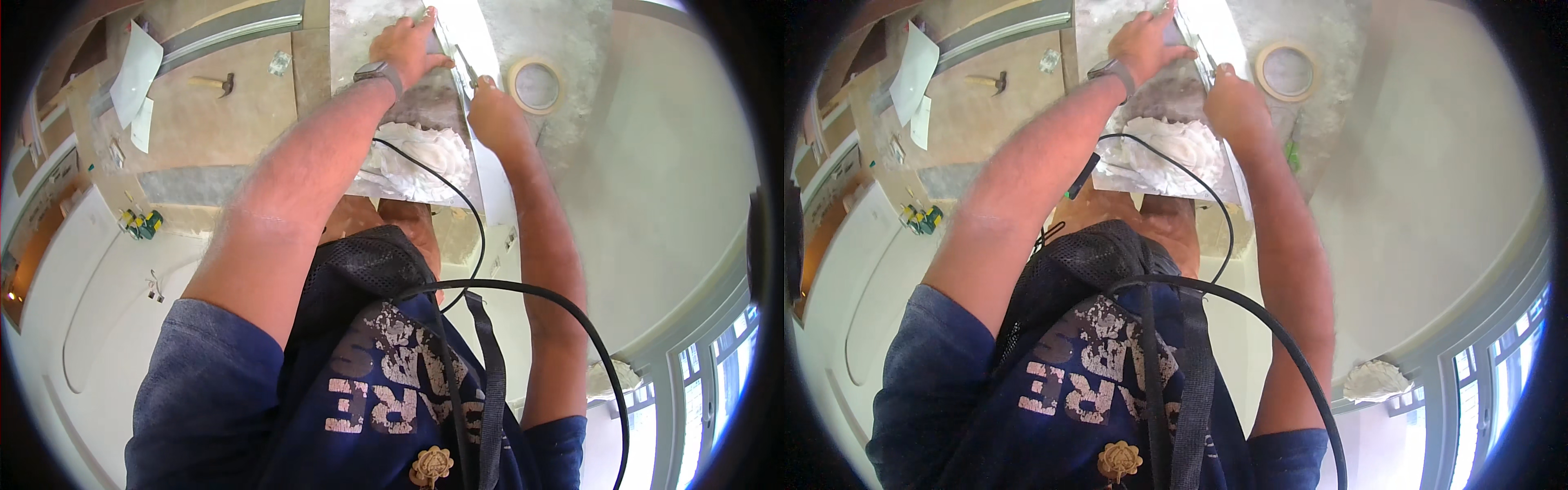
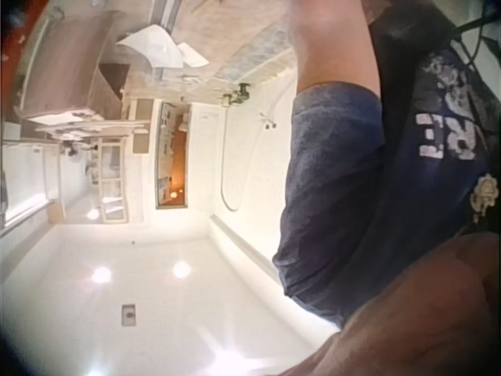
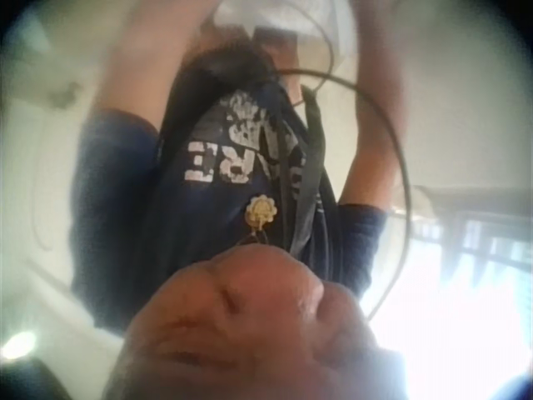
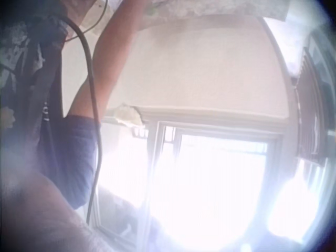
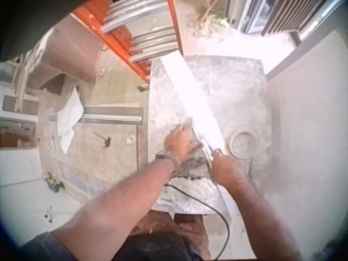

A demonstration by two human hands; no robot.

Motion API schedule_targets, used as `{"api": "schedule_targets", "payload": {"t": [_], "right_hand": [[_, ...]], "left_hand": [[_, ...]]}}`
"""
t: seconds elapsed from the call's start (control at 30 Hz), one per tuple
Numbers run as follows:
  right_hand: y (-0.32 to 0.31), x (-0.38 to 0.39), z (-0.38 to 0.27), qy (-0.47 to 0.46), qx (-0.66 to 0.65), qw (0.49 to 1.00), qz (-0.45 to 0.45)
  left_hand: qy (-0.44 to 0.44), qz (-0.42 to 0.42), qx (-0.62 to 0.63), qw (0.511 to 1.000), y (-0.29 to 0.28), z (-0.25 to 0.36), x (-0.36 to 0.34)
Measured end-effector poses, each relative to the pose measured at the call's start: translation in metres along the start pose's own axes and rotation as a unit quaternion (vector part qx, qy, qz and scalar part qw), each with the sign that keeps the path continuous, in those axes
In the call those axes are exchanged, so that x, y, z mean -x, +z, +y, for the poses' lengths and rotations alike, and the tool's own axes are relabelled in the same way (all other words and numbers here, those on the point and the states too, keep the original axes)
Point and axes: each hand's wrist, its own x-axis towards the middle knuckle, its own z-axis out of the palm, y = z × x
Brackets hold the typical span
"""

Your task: The person uses a metal straightedge and a utility knife to score and cut a long strip of white material on a workbench. After cutting, the person picks up a pair of scissors and trims the edge of the cut strip.

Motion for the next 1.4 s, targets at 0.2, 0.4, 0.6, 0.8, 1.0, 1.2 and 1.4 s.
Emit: {"api": "schedule_targets", "payload": {"t": [0.2, 0.4, 0.6, 0.8, 1.0, 1.2, 1.4], "right_hand": [[0.007, 0.033, 0.011, 0.005, 0.014, 1.0, -0.009], [0.015, 0.048, 0.02, 0.037, 0.017, 0.999, -0.028], [0.016, 0.053, 0.018, 0.036, 0.013, 0.999, -0.016], [0.02, 0.077, 0.042, 0.022, -0.024, 0.999, -0.023], [0.004, 0.02, 0.016, -0.073, -0.065, 0.989, 0.113], [0.003, -0.032, 0.0, -0.09, -0.058, 0.985, 0.135], [-0.003, -0.035, -0.01, -0.082, -0.061, 0.989, 0.108]], "left_hand": [[0.014, 0.033, 0.011, 0.999, 0.008, -0.008, 0.0], [-0.012, -0.01, -0.002, 1.0, -0.002, 0.001, 0.001], [-0.009, -0.007, 0.021, 1.0, -0.002, 0.001, 0.001], [-0.008, 0.001, 0.02, 1.0, 0.001, -0.002, 0.002], [0.003, 0.016, 0.019, 1.0, 0.002, -0.001, 0.003], [0.015, 0.023, 0.034, 0.999, 0.003, -0.003, 0.002], [0.01, 0.031, 0.028, 0.999, 0.006, -0.004, 0.001]]}}
